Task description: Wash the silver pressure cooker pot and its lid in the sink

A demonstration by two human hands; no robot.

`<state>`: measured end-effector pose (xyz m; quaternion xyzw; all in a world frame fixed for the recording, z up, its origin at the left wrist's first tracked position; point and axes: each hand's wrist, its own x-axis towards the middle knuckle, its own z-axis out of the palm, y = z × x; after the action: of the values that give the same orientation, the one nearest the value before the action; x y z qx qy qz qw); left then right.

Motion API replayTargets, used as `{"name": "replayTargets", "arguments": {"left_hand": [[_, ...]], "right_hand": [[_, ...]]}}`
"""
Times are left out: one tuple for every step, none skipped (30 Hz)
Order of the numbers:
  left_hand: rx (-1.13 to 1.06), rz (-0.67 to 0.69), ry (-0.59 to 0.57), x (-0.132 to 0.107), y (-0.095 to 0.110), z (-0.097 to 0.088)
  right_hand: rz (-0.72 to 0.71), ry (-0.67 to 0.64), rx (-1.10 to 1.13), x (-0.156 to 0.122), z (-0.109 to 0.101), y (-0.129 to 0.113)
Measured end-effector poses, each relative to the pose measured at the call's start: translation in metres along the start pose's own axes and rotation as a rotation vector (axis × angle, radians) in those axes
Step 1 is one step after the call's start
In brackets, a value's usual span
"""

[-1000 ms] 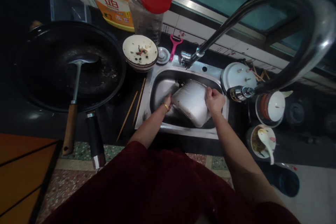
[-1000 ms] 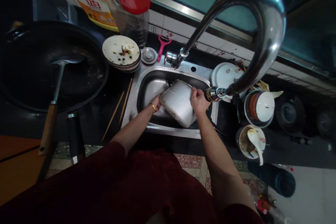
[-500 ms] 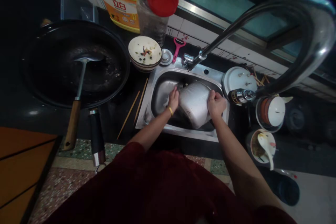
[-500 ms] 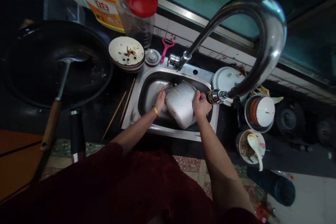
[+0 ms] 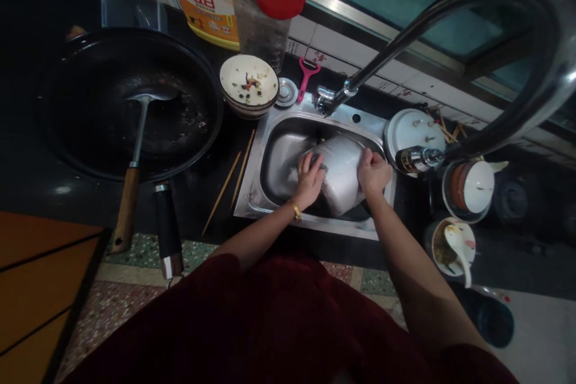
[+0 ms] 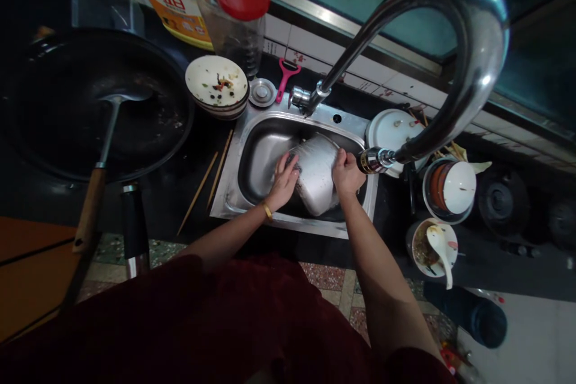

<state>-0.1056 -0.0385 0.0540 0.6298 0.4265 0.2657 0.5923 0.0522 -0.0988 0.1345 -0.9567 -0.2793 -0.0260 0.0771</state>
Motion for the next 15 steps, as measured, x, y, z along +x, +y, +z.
{"name": "replayTargets", "arguments": {"left_hand": [[-0.039,-0.025,-0.003,0.006,-0.003,0.000],[-0.099,-0.087,-0.017,0.014,-0.006,-0.001],[-0.165,-0.167,-0.030,0.024,-0.010,-0.003],[-0.226,-0.243,-0.034,0.032,-0.014,-0.004],[-0.266,-0.290,-0.035,0.037,-0.017,-0.005],[-0.278,-0.293,-0.032,0.037,-0.019,-0.006],[-0.260,-0.253,-0.022,0.034,-0.019,-0.006],[-0.223,-0.181,-0.010,0.029,-0.018,-0.005],[-0.179,-0.100,0.000,0.023,-0.016,-0.004],[-0.142,-0.036,0.004,0.018,-0.014,-0.004],[-0.125,-0.012,0.006,0.016,-0.011,-0.004],[-0.132,-0.030,0.004,0.015,-0.009,-0.004],[-0.160,-0.081,-0.007,0.017,-0.007,-0.004],[-0.194,-0.139,-0.017,0.019,-0.005,-0.004],[-0.217,-0.182,-0.019,0.021,-0.004,-0.003]], "right_hand": [[0.008,-0.008,-0.009,0.000,-0.001,-0.002],[0.016,-0.015,-0.017,0.000,-0.002,-0.003],[0.026,-0.020,-0.025,0.000,-0.002,-0.004],[0.033,-0.023,-0.031,0.000,-0.003,-0.005],[0.035,-0.026,-0.036,0.000,-0.004,-0.006],[0.031,-0.027,-0.039,0.000,-0.004,-0.006],[0.023,-0.026,-0.042,0.000,-0.004,-0.005],[0.011,-0.026,-0.044,0.000,-0.004,-0.005],[-0.001,-0.024,-0.044,0.001,-0.004,-0.004],[-0.011,-0.020,-0.044,0.001,-0.003,-0.004],[-0.016,-0.018,-0.043,0.002,-0.003,-0.004],[-0.017,-0.019,-0.042,0.004,-0.003,-0.005],[-0.016,-0.023,-0.041,0.005,-0.002,-0.006],[-0.012,-0.028,-0.040,0.005,-0.002,-0.007],[-0.007,-0.030,-0.040,0.006,-0.002,-0.008]]}}
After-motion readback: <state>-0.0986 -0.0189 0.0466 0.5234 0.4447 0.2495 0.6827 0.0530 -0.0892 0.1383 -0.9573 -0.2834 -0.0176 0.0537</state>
